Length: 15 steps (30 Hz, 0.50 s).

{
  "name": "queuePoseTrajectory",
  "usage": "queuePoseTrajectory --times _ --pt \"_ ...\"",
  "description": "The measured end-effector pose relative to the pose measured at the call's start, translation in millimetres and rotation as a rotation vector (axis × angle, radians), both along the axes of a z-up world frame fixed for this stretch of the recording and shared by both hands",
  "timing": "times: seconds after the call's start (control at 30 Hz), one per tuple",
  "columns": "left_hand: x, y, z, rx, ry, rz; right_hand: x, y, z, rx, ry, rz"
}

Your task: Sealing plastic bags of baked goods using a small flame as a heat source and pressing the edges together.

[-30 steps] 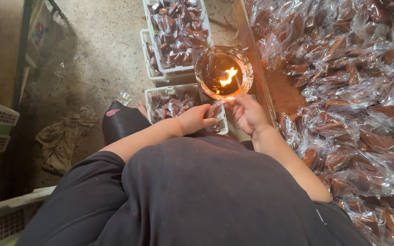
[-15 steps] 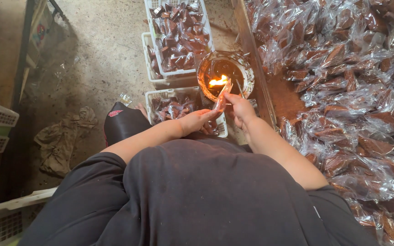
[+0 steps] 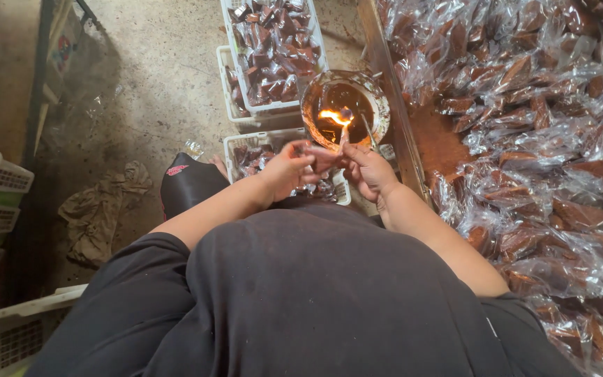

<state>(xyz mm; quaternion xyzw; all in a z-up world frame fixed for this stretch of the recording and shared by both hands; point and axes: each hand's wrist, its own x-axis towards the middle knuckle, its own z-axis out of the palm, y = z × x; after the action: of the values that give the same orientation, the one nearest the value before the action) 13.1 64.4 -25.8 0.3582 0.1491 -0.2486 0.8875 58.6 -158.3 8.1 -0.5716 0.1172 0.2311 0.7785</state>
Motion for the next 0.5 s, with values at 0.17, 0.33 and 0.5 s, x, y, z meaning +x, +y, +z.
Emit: queuePoseTrajectory --times 0.17,0.33,0.5 --pt "-9.5 -4.8 28.9 0.044 -0.286 0.097 -41.9 13.1 57.3 -0.235 0.078 0.132" --pt "-10.8 -13.7 10.7 0.159 -0.269 -0.042 -47.0 -5.5 44.1 -0.55 -0.083 0.213" --pt "-16.2 -1.9 19.0 0.388 -0.161 -0.063 -32.2 -53.5 41.5 -0.643 -0.298 0.164"
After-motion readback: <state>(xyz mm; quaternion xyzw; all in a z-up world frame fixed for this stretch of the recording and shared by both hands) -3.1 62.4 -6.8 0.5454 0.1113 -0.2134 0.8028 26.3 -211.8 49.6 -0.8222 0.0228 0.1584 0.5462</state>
